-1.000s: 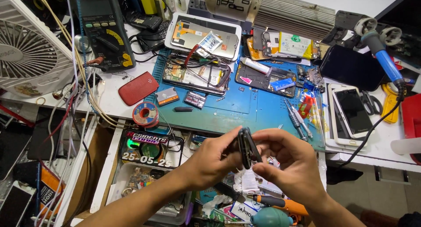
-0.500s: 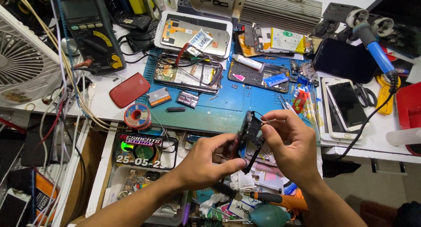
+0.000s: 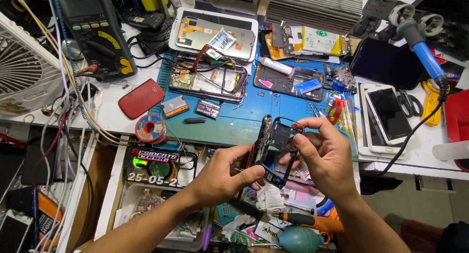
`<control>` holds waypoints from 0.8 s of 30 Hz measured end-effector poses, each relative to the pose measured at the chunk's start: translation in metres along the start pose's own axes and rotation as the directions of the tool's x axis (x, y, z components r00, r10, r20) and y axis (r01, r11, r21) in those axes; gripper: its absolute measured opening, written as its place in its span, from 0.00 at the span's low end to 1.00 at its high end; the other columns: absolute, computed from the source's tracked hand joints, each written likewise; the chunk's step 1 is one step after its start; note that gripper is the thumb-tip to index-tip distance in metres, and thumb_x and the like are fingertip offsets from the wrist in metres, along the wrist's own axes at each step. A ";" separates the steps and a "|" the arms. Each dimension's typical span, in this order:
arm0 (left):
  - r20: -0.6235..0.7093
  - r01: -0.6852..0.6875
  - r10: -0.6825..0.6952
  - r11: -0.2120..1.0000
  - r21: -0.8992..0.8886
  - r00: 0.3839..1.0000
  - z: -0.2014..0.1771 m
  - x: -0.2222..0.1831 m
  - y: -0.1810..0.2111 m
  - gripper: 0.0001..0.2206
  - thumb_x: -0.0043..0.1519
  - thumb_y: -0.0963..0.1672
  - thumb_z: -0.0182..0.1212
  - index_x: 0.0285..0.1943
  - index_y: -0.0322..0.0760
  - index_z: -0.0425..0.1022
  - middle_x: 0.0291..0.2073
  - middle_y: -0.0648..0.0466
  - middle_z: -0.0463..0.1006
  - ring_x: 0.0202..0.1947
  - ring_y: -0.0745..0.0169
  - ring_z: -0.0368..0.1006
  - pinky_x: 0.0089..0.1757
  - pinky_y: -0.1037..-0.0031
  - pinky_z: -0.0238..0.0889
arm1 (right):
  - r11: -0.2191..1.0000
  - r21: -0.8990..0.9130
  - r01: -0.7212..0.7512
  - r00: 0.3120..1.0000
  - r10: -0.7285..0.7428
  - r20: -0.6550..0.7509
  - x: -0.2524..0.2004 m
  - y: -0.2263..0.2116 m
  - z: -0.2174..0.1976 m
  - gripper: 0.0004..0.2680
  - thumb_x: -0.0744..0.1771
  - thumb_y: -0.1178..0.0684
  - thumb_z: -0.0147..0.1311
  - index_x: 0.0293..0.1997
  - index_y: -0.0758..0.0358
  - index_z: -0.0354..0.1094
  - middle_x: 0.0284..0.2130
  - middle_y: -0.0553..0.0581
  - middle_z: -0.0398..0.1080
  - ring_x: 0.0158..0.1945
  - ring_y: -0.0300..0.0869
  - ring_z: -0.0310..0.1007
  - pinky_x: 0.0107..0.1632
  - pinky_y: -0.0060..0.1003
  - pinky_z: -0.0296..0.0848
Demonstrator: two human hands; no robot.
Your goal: Disassembling a mobile phone on a repair bench to inspect and remove internal components.
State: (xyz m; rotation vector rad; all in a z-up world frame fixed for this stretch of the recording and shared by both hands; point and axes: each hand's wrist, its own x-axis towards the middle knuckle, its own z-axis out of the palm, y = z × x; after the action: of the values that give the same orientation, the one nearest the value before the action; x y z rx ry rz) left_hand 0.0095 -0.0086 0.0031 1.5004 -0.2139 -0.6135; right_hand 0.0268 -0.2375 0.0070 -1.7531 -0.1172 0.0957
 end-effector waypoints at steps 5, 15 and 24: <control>0.005 -0.003 0.003 0.999 -0.039 1.000 0.000 0.000 -0.001 0.23 0.61 0.54 0.55 0.55 0.34 0.75 0.37 0.48 0.86 0.30 0.60 0.84 0.33 0.75 0.77 | 0.995 0.051 -0.090 0.995 0.093 -0.042 0.001 0.001 0.000 0.09 0.68 0.53 0.53 0.51 0.64 0.64 0.27 0.62 0.75 0.24 0.49 0.84 0.19 0.32 0.75; -0.036 0.187 -0.204 0.945 -0.269 0.978 0.006 0.006 -0.001 0.23 0.63 0.52 0.48 0.58 0.31 0.66 0.35 0.37 0.82 0.33 0.51 0.83 0.38 0.70 0.78 | 0.995 -0.029 -0.100 0.992 0.097 -0.081 0.007 -0.001 0.011 0.15 0.68 0.61 0.52 0.62 0.72 0.62 0.23 0.67 0.76 0.20 0.46 0.79 0.25 0.35 0.80; -0.244 0.105 -0.262 0.852 -0.513 0.934 0.008 0.007 0.003 0.21 0.56 0.42 0.67 0.57 0.24 0.74 0.36 0.39 0.79 0.37 0.51 0.79 0.39 0.59 0.80 | 0.991 0.091 -0.096 0.994 0.100 -0.040 0.006 0.008 0.010 0.15 0.67 0.62 0.52 0.61 0.74 0.64 0.21 0.67 0.75 0.17 0.47 0.78 0.17 0.35 0.76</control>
State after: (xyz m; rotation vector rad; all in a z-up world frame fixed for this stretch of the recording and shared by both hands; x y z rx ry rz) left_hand 0.0121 -0.0193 0.0052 1.0977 0.3191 -0.5280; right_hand 0.0321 -0.2286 -0.0031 -1.6708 0.0055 0.1316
